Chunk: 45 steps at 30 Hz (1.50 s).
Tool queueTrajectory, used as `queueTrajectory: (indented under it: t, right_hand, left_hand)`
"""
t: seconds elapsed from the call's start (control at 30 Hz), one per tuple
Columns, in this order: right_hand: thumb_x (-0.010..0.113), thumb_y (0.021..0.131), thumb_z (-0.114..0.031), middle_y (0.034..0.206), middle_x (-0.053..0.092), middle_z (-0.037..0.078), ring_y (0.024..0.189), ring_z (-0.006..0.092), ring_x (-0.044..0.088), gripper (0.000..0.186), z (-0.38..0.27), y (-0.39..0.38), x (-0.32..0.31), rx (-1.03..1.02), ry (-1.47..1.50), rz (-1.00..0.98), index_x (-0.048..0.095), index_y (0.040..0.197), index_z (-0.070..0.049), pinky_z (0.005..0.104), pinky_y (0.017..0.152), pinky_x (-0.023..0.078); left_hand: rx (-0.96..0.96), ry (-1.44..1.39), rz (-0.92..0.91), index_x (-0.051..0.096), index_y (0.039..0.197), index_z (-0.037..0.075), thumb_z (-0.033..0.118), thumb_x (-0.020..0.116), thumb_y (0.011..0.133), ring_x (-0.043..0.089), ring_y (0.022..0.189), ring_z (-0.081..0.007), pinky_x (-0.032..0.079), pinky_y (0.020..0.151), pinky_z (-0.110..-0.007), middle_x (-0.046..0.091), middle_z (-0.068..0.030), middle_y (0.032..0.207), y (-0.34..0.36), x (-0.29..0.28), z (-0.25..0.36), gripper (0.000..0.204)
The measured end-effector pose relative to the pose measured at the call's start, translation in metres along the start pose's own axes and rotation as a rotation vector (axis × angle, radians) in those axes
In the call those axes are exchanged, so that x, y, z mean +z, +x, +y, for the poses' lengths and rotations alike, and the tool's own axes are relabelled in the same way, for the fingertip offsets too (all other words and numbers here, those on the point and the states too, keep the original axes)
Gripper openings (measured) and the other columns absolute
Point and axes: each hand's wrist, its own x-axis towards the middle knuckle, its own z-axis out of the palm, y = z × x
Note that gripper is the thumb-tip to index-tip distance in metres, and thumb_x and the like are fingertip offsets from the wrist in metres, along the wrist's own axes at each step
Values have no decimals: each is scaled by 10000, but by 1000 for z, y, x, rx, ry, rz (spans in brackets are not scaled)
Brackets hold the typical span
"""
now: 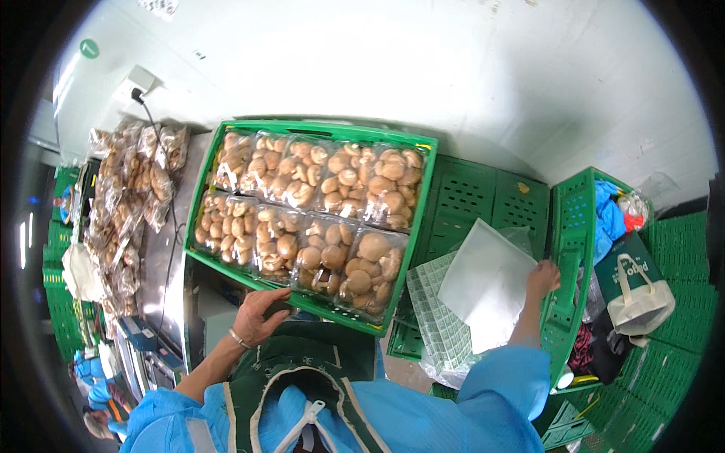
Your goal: The person packs bags of mushrooms into a green plastic crate and applies labels to the bags. The person transfers the bags from a stainless steel counter into the crate and peels small square labels from a sheet to stick them onto each bag.
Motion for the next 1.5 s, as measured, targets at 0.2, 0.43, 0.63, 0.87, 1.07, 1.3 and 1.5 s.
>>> queueTrajectory:
  t: [0.2, 0.43, 0.63, 0.87, 1.07, 1.3, 1.5]
  right_hand:
    - [568, 849, -101, 1129, 609, 83, 1136, 267, 534, 120, 2, -50, -130, -378, 195, 379, 594, 964, -78, 456, 998, 305]
    - [605, 771, -3, 1071, 618, 113, 1095, 291, 571, 172, -106, -103, -384, -834, 262, 437, 553, 930, -44, 495, 1019, 310]
    - [660, 691, -16, 1088, 643, 74, 1088, 261, 594, 217, -239, -174, -508, -1349, 334, 522, 588, 886, -80, 470, 1019, 325]
    - [673, 704, -32, 1108, 633, 100, 1085, 248, 589, 246, -335, -228, -526, -1625, 532, 526, 606, 937, -75, 436, 1001, 341]
    - [716, 749, -110, 1231, 542, 114, 1119, 211, 521, 538, -417, -256, -515, -1349, 1151, -356, 495, 1229, -12, 354, 976, 380]
    - [587, 875, -28, 928, 623, 7, 832, 55, 556, 161, -497, -342, -467, -1048, 1449, -1011, 593, 1036, -22, 218, 740, 436]
    - [580, 905, -103, 812, 600, -26, 735, 31, 517, 85, -536, -401, -444, -990, 1450, -978, 605, 934, -27, 206, 652, 408]
  left_hand:
    - [60, -233, 19, 597, 1188, 77, 103, 696, 785, 620, 884, -271, 486, 781, -349, 665, -111, 1018, 18, -2, 9, 416]
    - [486, -453, 7, 562, 1229, 23, 129, 683, 828, 585, 1066, -272, 456, 883, -362, 605, -144, 1177, 94, -38, 83, 431]
    - [842, -298, 397, 546, 1222, -2, 232, 675, 824, 577, 1044, -345, 443, 879, -394, 581, -189, 1189, 101, -126, 129, 479]
    - [372, -1014, -97, 657, 949, 14, 140, 673, 862, 575, 750, -81, 464, 673, -244, 639, -30, 834, 37, -168, 57, 154]
    - [271, -925, 146, 638, 885, 7, 48, 666, 860, 547, 757, -49, 437, 665, -213, 608, 3, 821, -28, -224, -39, 56]
    - [170, -409, 390, 635, 888, 14, 90, 693, 824, 586, 702, -136, 458, 622, -283, 618, -71, 762, -106, -268, -113, 115]
    - [120, -411, 550, 664, 897, 31, 109, 715, 806, 581, 683, -156, 462, 619, -290, 616, -67, 755, -141, -268, -138, 130]
